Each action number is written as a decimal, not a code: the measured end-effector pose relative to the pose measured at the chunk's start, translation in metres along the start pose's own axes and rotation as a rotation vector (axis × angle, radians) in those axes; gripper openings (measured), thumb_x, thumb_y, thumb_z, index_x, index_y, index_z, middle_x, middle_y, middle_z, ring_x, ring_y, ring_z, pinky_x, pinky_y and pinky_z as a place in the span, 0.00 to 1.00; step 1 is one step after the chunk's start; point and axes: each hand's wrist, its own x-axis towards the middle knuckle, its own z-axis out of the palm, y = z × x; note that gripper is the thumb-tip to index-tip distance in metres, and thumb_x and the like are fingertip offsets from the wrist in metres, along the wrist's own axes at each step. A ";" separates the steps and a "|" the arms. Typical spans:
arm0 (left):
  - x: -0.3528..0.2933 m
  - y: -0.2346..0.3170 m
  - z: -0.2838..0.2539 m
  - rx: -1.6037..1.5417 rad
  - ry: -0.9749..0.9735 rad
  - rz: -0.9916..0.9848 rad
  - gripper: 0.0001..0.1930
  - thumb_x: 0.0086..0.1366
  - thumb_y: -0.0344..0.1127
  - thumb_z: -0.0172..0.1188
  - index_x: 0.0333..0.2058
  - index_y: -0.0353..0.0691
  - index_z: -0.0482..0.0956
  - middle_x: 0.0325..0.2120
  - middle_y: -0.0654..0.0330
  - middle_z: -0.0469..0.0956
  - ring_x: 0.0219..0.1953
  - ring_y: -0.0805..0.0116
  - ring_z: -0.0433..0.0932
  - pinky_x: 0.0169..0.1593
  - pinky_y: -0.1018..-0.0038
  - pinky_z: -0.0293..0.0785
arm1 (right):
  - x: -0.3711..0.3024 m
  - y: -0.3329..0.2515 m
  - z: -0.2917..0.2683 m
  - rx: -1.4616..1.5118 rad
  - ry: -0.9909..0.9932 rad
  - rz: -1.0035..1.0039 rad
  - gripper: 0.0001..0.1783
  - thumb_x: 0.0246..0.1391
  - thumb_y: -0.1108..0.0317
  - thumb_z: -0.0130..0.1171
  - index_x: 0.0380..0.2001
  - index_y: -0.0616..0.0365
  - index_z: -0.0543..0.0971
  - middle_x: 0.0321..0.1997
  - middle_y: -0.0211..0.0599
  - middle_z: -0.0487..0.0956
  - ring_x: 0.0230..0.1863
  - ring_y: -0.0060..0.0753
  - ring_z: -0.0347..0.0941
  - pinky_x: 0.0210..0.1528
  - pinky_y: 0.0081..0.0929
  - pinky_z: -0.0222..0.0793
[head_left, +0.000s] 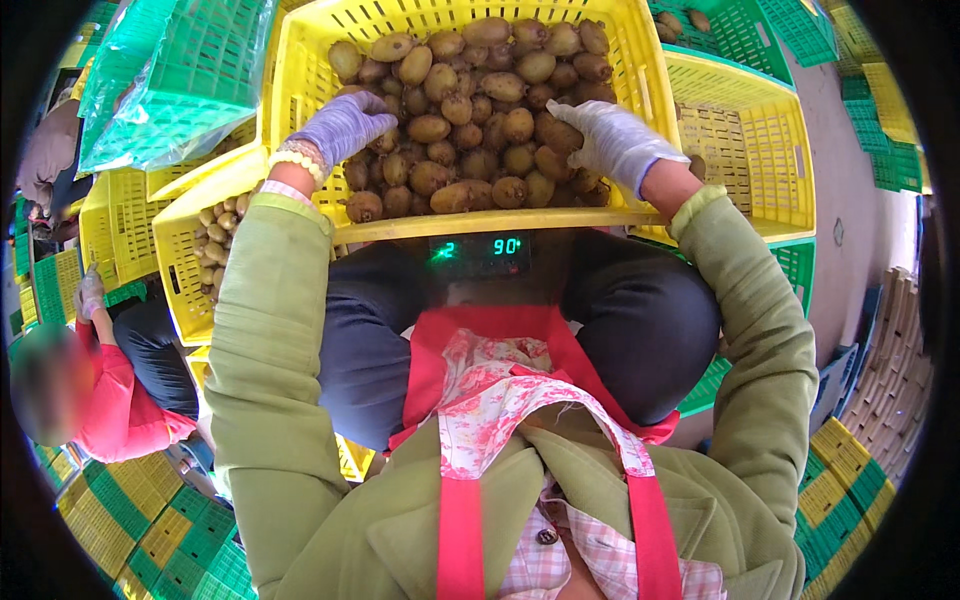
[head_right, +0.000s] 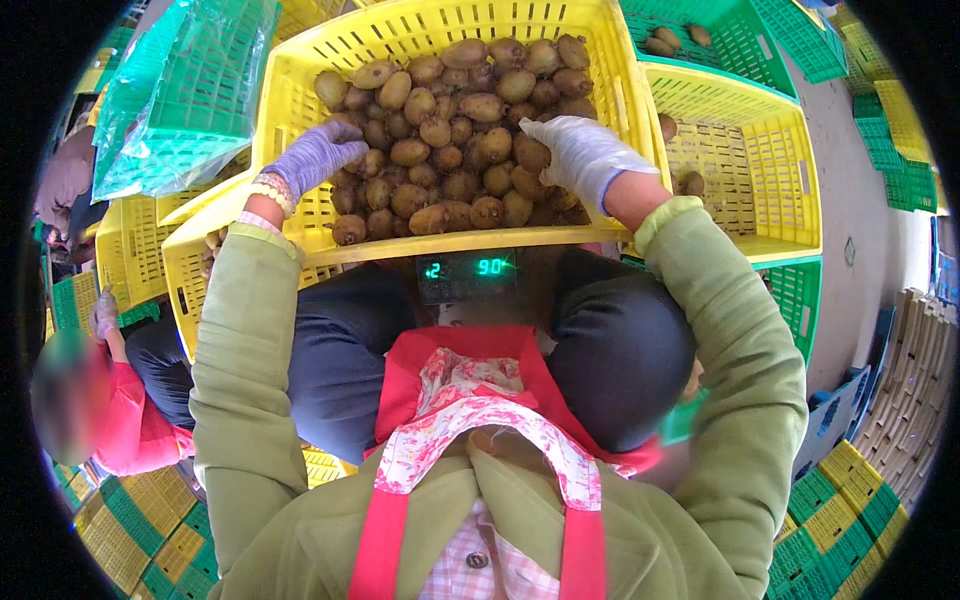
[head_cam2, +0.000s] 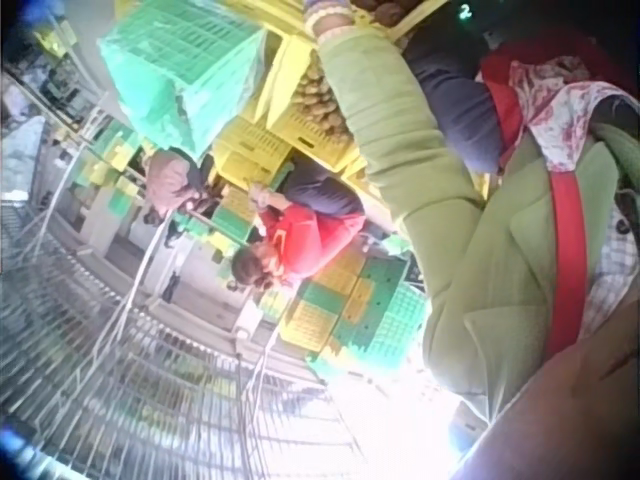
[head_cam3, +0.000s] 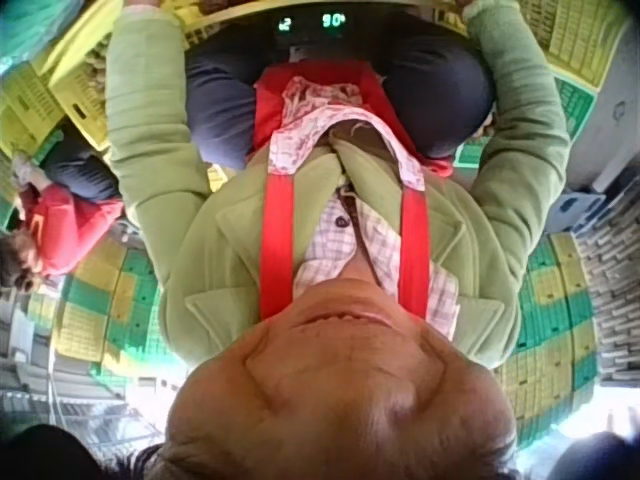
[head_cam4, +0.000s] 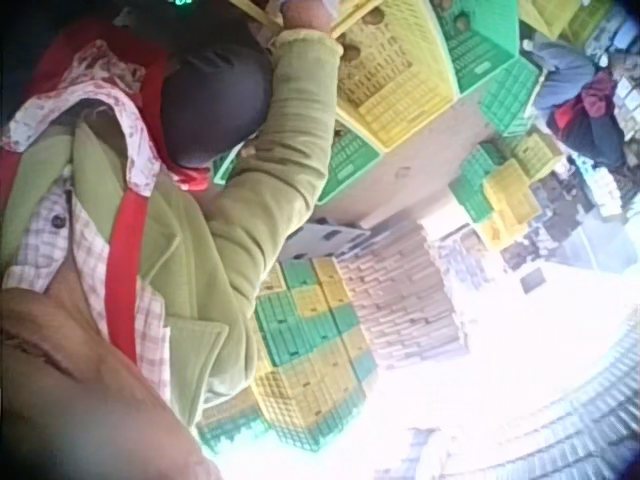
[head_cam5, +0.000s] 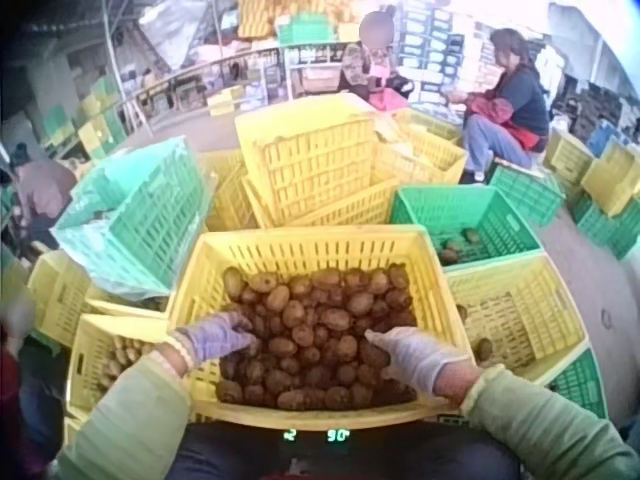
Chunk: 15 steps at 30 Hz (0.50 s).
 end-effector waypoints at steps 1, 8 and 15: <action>0.003 -0.004 0.001 0.001 -0.006 0.004 0.23 0.63 0.47 0.61 0.50 0.35 0.77 0.45 0.52 0.80 0.49 0.63 0.77 0.54 0.70 0.71 | 0.002 0.000 0.003 -0.017 -0.009 0.014 0.39 0.42 0.72 0.68 0.62 0.53 0.69 0.47 0.51 0.78 0.51 0.53 0.73 0.54 0.38 0.70; 0.007 -0.015 0.003 0.003 0.001 0.004 0.24 0.63 0.47 0.61 0.52 0.35 0.76 0.46 0.52 0.80 0.50 0.62 0.77 0.54 0.70 0.71 | 0.007 0.013 0.008 0.104 0.204 0.006 0.34 0.45 0.75 0.67 0.59 0.52 0.72 0.46 0.47 0.80 0.49 0.44 0.77 0.52 0.34 0.72; 0.004 -0.005 0.000 0.035 -0.006 0.029 0.25 0.62 0.48 0.62 0.51 0.35 0.76 0.46 0.51 0.80 0.50 0.60 0.77 0.55 0.70 0.71 | 0.003 -0.002 -0.048 0.184 0.429 0.035 0.32 0.49 0.73 0.66 0.59 0.44 0.74 0.47 0.43 0.80 0.43 0.38 0.77 0.49 0.29 0.73</action>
